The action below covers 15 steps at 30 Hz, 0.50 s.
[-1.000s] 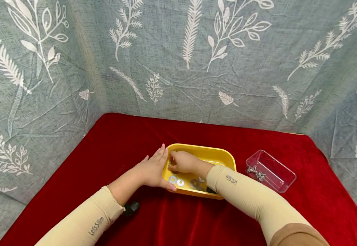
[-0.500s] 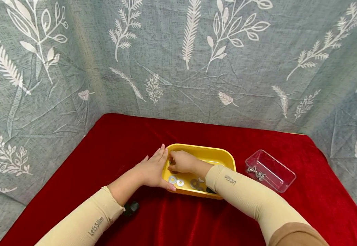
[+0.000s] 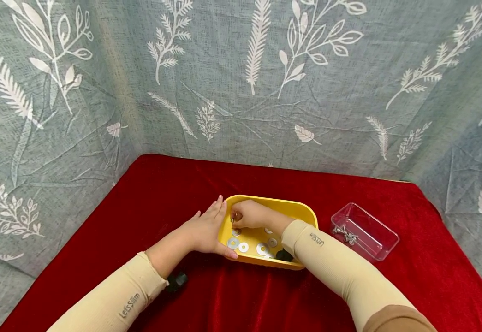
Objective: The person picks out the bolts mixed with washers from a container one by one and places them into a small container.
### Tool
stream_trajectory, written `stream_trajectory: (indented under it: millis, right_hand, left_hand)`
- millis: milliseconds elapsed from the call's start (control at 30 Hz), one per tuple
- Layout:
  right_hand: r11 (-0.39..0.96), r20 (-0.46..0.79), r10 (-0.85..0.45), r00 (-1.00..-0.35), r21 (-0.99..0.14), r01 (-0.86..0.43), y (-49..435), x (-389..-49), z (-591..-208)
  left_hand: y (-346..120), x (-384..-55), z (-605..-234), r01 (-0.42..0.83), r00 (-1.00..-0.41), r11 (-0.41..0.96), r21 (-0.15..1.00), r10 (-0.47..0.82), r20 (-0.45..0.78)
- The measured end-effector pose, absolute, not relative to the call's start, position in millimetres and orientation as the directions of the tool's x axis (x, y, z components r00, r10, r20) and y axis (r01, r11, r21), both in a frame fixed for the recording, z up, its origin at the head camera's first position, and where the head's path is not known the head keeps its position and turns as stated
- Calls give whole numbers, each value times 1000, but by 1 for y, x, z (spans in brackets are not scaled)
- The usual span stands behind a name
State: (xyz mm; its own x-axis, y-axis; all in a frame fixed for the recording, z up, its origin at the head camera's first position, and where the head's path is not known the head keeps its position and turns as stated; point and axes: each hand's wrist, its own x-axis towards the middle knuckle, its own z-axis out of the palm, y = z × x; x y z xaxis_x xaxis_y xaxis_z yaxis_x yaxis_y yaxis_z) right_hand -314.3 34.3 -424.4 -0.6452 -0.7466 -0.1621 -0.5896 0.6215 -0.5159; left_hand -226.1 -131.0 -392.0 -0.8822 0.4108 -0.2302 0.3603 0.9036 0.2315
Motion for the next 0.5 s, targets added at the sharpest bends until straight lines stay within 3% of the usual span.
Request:
stream_trajectory:
  millis: [500]
  right_hand:
    - [603,-203,-783,-588,-484,-635,48,-321,-384]
  left_hand:
    - [-130,-224,-389,347,-882,908,234,401,-246]
